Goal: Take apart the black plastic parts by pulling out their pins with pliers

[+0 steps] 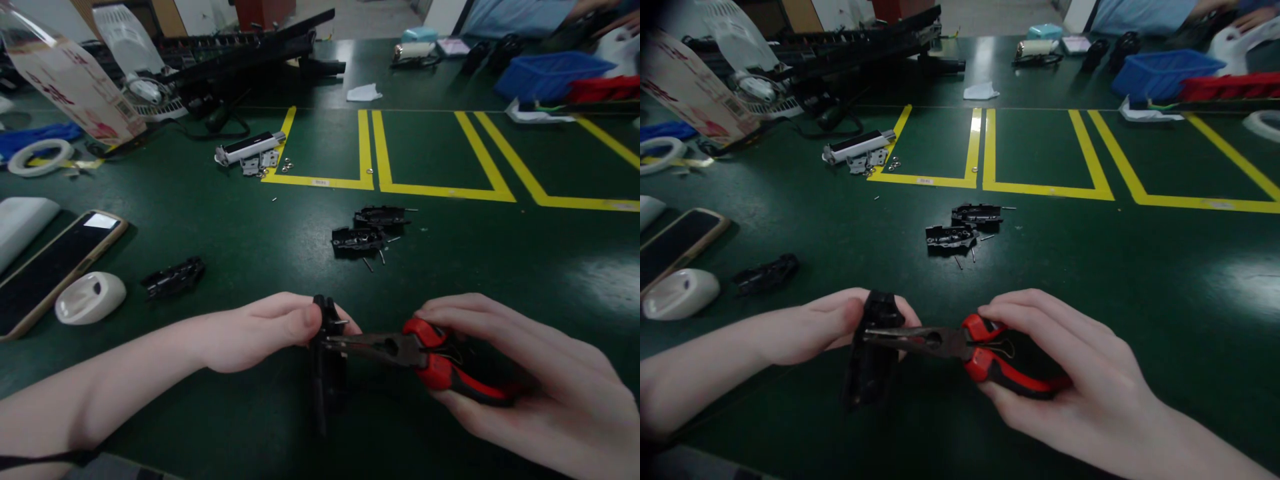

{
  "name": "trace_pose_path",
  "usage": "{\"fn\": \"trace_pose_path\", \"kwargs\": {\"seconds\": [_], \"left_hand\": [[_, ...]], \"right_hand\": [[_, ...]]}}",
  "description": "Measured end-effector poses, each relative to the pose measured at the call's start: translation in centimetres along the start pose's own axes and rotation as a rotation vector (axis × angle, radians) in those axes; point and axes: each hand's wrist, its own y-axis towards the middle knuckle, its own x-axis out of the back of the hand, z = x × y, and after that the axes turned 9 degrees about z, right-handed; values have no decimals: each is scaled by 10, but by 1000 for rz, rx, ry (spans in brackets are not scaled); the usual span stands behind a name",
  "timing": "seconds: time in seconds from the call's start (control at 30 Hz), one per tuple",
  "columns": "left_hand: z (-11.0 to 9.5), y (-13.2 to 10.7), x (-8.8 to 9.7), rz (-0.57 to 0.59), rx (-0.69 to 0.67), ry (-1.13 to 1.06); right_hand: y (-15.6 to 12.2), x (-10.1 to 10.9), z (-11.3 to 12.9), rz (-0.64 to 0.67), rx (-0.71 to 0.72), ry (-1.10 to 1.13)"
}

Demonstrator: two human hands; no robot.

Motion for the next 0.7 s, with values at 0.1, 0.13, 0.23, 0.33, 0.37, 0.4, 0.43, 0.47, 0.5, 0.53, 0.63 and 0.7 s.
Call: {"fn": "trace_pose_path", "kwargs": {"seconds": [0.1,0.13,0.23,0.33,0.37,0.4,0.43,0.47,0.5,0.53,0.63,0.7], "left_hand": [[0,1,-3,26,20,-53],[0,1,-4,35,24,-69],[-1,2,-5,25,18,-77],[-2,2,-5,-23,11,-46],[-2,1,-6,-40,11,-24],[-2,1,-6,-57,7,2],[-2,1,-7,-69,2,28],[-2,0,-7,-78,-2,51],[-2,0,-8,-86,-3,67],[-2,-1,-8,-92,-2,78],[-2,-2,-8,-104,13,82],[-2,-2,-8,-109,19,81]], "right_hand": [[-2,0,-2,17,2,13],[-2,0,-2,18,3,14],[-3,0,-4,11,16,-25],[-3,0,-4,3,22,-72],[-3,-1,-4,2,20,-85],[-3,-1,-5,3,25,-98],[-3,-1,-5,4,32,-110],[-4,-2,-5,2,34,-121],[-4,-2,-5,-5,41,-130],[-4,-2,-5,-15,40,-136],[-5,-2,-5,-31,40,-151],[-6,-2,-5,-29,48,-155]]}}
